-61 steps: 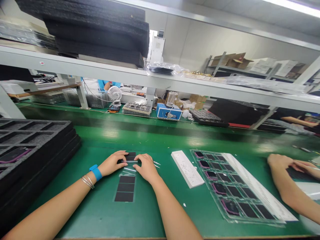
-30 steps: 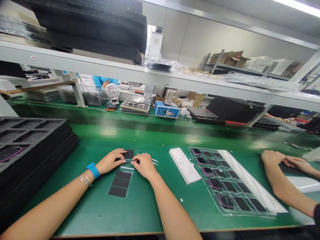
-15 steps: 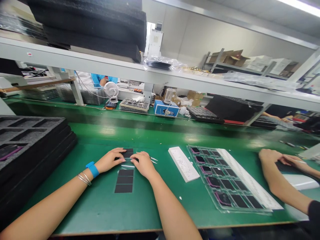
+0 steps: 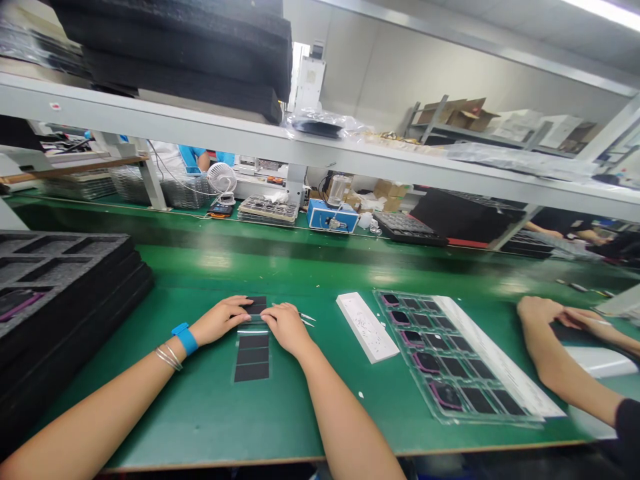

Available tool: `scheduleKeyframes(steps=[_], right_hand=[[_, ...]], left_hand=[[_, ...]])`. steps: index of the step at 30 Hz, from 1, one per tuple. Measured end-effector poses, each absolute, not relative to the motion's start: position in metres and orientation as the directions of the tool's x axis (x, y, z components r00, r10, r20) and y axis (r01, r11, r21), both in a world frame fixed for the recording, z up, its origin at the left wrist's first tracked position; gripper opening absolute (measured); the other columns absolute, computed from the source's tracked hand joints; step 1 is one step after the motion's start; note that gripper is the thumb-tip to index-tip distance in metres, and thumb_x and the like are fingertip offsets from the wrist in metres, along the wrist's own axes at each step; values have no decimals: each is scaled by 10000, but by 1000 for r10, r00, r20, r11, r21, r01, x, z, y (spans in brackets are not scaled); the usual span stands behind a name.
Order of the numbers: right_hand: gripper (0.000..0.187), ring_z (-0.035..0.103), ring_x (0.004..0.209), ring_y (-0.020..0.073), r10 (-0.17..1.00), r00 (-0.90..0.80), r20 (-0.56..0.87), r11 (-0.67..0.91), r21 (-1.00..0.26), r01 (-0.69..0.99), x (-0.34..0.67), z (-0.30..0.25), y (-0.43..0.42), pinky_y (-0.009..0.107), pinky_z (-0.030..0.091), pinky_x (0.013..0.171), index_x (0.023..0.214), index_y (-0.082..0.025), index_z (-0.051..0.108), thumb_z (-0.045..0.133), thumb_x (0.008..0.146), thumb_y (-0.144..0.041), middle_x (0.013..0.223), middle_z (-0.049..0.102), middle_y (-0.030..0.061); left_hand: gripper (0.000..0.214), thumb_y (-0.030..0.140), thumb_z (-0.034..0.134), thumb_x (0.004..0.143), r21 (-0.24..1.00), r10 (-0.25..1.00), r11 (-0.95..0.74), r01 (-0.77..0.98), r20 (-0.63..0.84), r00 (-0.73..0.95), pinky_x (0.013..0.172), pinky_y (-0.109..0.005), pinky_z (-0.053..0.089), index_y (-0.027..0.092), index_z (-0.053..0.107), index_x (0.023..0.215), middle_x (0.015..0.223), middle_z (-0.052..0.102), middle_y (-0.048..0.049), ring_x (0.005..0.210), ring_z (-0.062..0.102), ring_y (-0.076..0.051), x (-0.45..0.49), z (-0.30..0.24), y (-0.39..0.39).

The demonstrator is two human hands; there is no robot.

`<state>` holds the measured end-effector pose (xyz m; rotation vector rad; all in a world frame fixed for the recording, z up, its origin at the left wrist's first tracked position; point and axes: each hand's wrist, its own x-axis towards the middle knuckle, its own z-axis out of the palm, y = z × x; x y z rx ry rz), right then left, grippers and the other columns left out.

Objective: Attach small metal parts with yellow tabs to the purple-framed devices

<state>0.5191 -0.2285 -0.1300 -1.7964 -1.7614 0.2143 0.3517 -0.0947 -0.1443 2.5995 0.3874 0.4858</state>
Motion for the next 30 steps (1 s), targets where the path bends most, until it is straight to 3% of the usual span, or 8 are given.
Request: scheduleKeyframes(steps=[16,19,24,30], right_hand=[[157,559,879,156,953,90,288,79,-527,846,517,-130,-228,320,364,885,905,-218,646,490,925,-213,915,657,-1],[119,561,868,159,949,122,290,65,-558,828,517,-130,-230,334,363,893,964,-225,636,538,896,-237,901,652,1],[293,561,887,179,948,158,277,42,-599,800,517,-130,-232,337,383,874,1058,-233,588,678,783,-281,864,630,2],[94,561,818,155,949,106,298,91,-578,811,518,-129,-230,316,365,861,900,-221,626,657,812,-224,824,641,-12]], left_hand=[[305,356,445,923,495,353,-851,177,290,890,1023,-430,356,225,715,975,1231,582,-70,1198,467,-250,352,-151,-90],[308,363,442,922,491,351,-853,176,291,890,1018,-430,362,231,715,977,1231,582,-67,1195,469,-249,352,-151,-89],[314,351,432,926,495,355,-850,182,282,891,1020,-435,360,223,715,979,1236,577,-76,1200,466,-252,352,-150,-90],[304,350,442,921,483,358,-853,195,271,893,1018,-431,367,223,712,980,1232,580,-76,1201,467,-252,351,-148,-92]])
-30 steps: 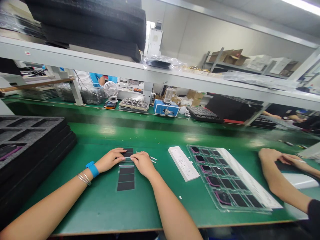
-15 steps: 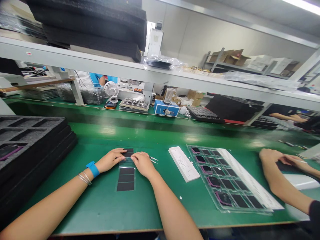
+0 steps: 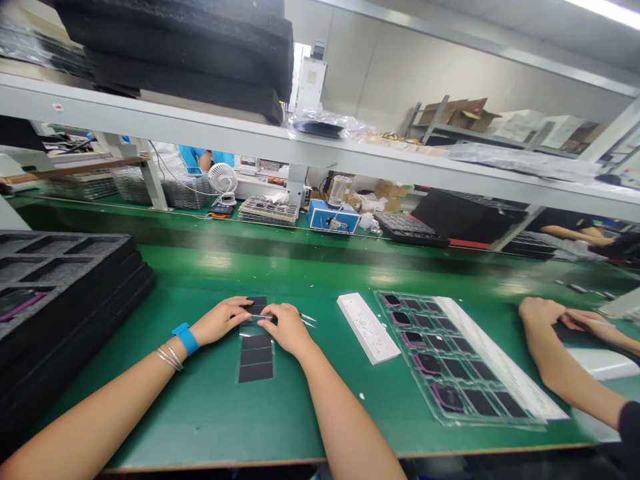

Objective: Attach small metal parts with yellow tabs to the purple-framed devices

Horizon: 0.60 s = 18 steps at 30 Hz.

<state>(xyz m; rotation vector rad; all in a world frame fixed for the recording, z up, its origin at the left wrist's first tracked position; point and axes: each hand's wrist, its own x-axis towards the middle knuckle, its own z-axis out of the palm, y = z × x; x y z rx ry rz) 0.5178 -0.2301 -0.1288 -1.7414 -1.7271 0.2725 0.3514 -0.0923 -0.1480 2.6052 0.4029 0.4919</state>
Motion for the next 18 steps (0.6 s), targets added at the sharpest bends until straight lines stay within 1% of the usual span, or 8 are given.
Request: scheduleKeyframes(steps=[2,4,7,9,13,16,18], right_hand=[[62,562,803,149,949,112,294,82,-575,814,518,-128,-230,310,356,863,878,-219,630,653,820,-223,806,642,-18],[39,561,794,146,947,125,296,69,-568,820,518,-128,-230,310,348,868,860,-219,632,650,825,-224,787,641,-22],[30,557,781,144,944,134,300,61,-559,827,518,-127,-230,314,341,872,856,-216,637,648,831,-229,785,647,-22],[27,554,780,143,945,131,299,60,-554,830,517,-127,-230,314,341,872,848,-214,642,647,834,-237,797,653,-22],[56,558,784,146,948,125,293,57,-542,839,516,-127,-229,320,349,874,816,-215,654,634,845,-258,819,663,-17],[89,572,803,152,949,119,292,59,-535,843,516,-128,-229,326,358,885,816,-217,665,616,857,-279,836,669,-6],[85,580,835,156,945,124,303,63,-540,839,516,-128,-230,333,358,910,856,-220,669,628,846,-295,869,668,1]], left_hand=[[299,357,451,917,480,364,-854,201,274,890,1016,-434,369,226,715,961,1232,580,-73,1198,468,-255,351,-146,-94],[273,368,486,900,491,374,-849,196,295,879,1022,-439,363,227,704,983,1235,577,-70,1206,459,-258,351,-144,-96],[283,391,616,819,526,389,-835,159,360,848,1038,-448,348,225,661,1044,1241,571,-64,1237,421,-266,351,-140,-100],[289,384,680,766,540,387,-832,130,396,833,1035,-450,352,220,647,1001,1231,577,-61,1241,413,-270,351,-138,-102],[115,317,653,789,535,378,-836,118,408,831,1017,-456,368,210,641,830,1188,602,-62,1205,449,-265,351,-136,-103],[117,316,617,814,535,378,-835,125,393,838,1011,-458,372,209,655,787,1180,607,-66,1194,459,-266,351,-136,-102],[154,333,590,833,535,377,-835,128,388,841,1008,-455,376,211,668,780,1176,609,-64,1186,466,-265,351,-137,-101]])
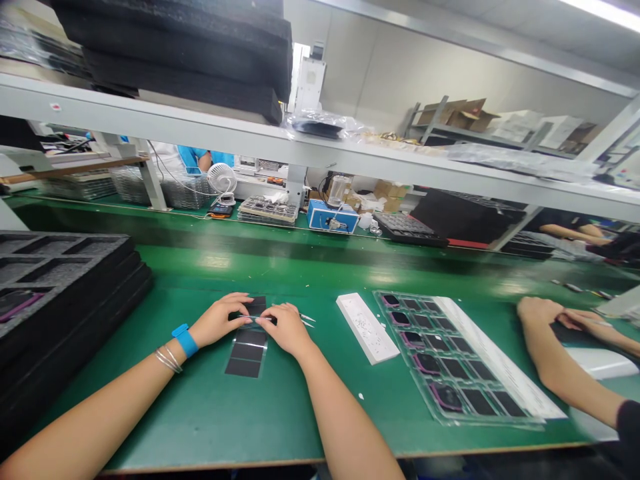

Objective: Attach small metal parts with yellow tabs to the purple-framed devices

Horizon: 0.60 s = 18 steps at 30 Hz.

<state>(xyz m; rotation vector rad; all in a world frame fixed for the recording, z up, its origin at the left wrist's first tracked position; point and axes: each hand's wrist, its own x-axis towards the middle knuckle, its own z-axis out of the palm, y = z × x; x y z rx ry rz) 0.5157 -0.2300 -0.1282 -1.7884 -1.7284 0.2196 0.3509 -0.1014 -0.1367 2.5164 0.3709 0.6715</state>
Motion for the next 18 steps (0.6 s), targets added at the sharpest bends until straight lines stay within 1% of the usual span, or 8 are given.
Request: scheduleKeyframes(steps=[1,3,5,10,12,13,15,18], right_hand=[[101,581,860,160,941,129,312,66,-546,835,516,-128,-230,336,356,925,888,-223,667,650,829,-302,895,665,5],[189,571,914,171,932,138,334,77,-557,827,516,-127,-231,339,359,937,945,-223,656,705,778,-298,943,655,12],[230,555,941,178,927,137,348,88,-560,824,516,-126,-232,333,376,918,950,-220,653,738,743,-269,955,645,17],[79,553,854,161,936,130,328,81,-558,826,517,-126,-231,313,389,861,822,-204,665,718,764,-209,841,641,6],[47,555,820,154,936,130,327,81,-559,825,518,-126,-230,308,384,849,793,-201,664,708,776,-199,812,642,-1],[35,556,813,153,934,132,331,81,-559,825,518,-127,-230,306,383,844,786,-202,665,700,785,-202,805,642,-1],[37,557,809,154,933,135,335,80,-555,828,518,-127,-230,303,383,834,779,-204,670,681,806,-227,798,642,3],[81,561,796,152,934,129,332,77,-542,837,517,-128,-230,305,380,835,772,-204,674,662,825,-264,787,642,5]], left_hand=[[176,341,575,843,533,378,-836,130,387,841,1008,-453,377,211,673,778,1174,611,-63,1183,469,-264,351,-137,-101],[215,350,546,863,527,379,-839,136,386,841,1009,-450,375,208,679,772,1168,615,-65,1180,471,-263,351,-137,-101],[235,353,530,873,523,377,-841,140,381,844,1011,-447,373,205,681,771,1169,614,-69,1183,468,-263,351,-137,-101],[196,338,544,869,544,377,-828,135,362,853,1014,-442,367,204,665,792,1179,606,-65,1189,463,-258,352,-139,-102],[154,351,611,825,561,381,-819,123,372,846,1006,-439,374,205,648,856,1169,609,-69,1185,464,-258,351,-139,-102],[184,356,653,791,571,386,-813,115,379,841,1001,-436,381,204,633,893,1166,609,-71,1185,463,-259,351,-138,-103],[252,349,705,742,589,397,-801,104,393,829,992,-433,390,203,605,920,1164,608,-73,1186,460,-259,350,-138,-104],[144,305,675,766,584,396,-805,105,398,828,996,-443,384,203,600,833,1159,614,-69,1182,467,-259,350,-136,-104]])
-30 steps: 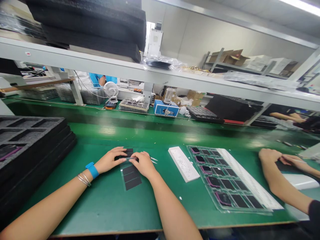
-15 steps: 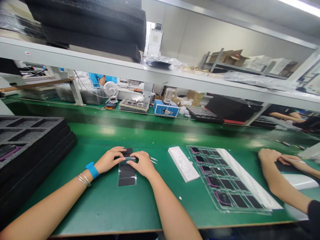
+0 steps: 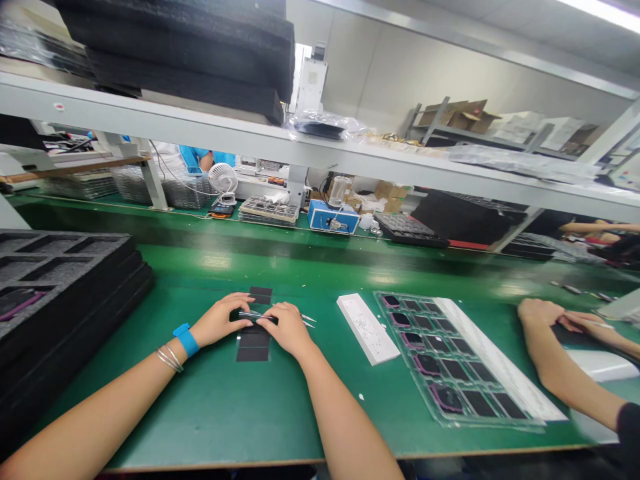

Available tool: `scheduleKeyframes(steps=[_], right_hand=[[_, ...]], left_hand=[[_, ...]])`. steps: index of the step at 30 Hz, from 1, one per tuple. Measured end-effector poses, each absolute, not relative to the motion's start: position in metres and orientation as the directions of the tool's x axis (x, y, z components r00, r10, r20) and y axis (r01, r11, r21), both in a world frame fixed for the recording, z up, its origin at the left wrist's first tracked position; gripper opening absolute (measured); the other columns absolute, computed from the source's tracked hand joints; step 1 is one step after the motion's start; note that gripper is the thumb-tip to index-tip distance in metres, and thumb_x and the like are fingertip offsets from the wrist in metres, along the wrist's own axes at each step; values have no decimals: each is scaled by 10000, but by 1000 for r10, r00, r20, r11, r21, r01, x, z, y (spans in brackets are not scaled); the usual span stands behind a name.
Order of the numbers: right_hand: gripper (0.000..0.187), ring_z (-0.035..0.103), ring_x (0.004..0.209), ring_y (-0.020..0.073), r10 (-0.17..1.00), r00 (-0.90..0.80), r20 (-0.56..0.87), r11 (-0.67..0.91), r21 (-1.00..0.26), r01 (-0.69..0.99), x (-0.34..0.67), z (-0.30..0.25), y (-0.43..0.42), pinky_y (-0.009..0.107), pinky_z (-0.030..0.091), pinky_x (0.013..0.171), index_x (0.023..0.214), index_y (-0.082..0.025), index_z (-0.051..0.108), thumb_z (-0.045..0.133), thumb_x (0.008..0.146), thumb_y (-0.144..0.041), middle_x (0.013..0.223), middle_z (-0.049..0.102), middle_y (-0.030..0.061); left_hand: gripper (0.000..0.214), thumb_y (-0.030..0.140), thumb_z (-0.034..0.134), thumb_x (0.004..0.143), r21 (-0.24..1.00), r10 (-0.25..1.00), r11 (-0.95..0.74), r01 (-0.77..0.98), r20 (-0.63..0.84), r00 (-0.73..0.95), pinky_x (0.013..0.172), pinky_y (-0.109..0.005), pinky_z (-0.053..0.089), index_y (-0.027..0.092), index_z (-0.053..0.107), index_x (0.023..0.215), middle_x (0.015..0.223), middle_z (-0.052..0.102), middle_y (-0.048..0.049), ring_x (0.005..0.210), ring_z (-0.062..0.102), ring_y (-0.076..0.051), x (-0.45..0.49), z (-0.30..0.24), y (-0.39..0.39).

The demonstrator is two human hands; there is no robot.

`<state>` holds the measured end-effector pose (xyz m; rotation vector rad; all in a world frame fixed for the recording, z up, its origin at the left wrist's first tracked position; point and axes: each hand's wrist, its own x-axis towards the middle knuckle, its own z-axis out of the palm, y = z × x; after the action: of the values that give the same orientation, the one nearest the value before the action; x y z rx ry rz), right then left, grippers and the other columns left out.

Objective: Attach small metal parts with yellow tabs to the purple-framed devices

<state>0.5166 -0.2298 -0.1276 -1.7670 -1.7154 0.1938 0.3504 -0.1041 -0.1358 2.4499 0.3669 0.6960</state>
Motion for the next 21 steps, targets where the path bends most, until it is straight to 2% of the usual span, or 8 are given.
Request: scheduleKeyframes(steps=[4,9,11,14,15,19,21], right_hand=[[113,565,791,148,941,120,318,69,-522,850,516,-128,-229,305,379,837,767,-205,677,648,839,-288,783,645,1],[150,576,826,157,946,114,303,63,-519,853,517,-129,-229,313,386,854,815,-208,683,603,868,-322,820,654,15],[140,578,851,162,946,142,291,40,-540,841,517,-129,-230,322,383,879,932,-217,674,618,855,-319,855,656,15],[297,573,891,168,935,211,286,2,-598,802,517,-128,-231,327,385,893,1099,-225,600,660,817,-296,888,651,8],[295,572,892,167,931,222,289,2,-613,790,517,-128,-231,323,388,888,1091,-223,592,664,812,-286,893,650,5],[77,578,846,152,934,196,299,29,-609,792,516,-126,-231,309,382,871,886,-211,616,625,840,-271,879,649,-5],[65,578,836,150,938,179,296,32,-591,806,516,-125,-230,310,372,876,843,-211,622,604,856,-272,864,652,-9]], left_hand=[[109,282,621,810,562,386,-819,114,393,834,1007,-446,375,199,623,740,1165,615,-68,1185,469,-258,351,-135,-103],[188,342,566,850,535,368,-836,123,380,848,1013,-443,375,212,680,776,1171,614,-57,1183,473,-256,351,-139,-99],[212,357,548,862,526,362,-841,127,371,855,1013,-440,375,216,696,804,1170,615,-58,1178,475,-255,351,-141,-98],[241,376,536,868,523,367,-841,141,359,858,1008,-441,379,208,706,834,1165,618,-69,1172,478,-260,351,-141,-98],[249,386,537,866,524,372,-839,146,356,857,1007,-443,379,205,707,838,1165,618,-73,1170,480,-262,351,-141,-98],[278,433,544,854,537,386,-829,156,347,855,1007,-440,380,207,707,842,1160,620,-72,1170,483,-265,351,-141,-99],[287,443,543,851,542,390,-826,158,345,853,1007,-435,381,207,705,845,1154,623,-70,1172,483,-264,351,-140,-99]])
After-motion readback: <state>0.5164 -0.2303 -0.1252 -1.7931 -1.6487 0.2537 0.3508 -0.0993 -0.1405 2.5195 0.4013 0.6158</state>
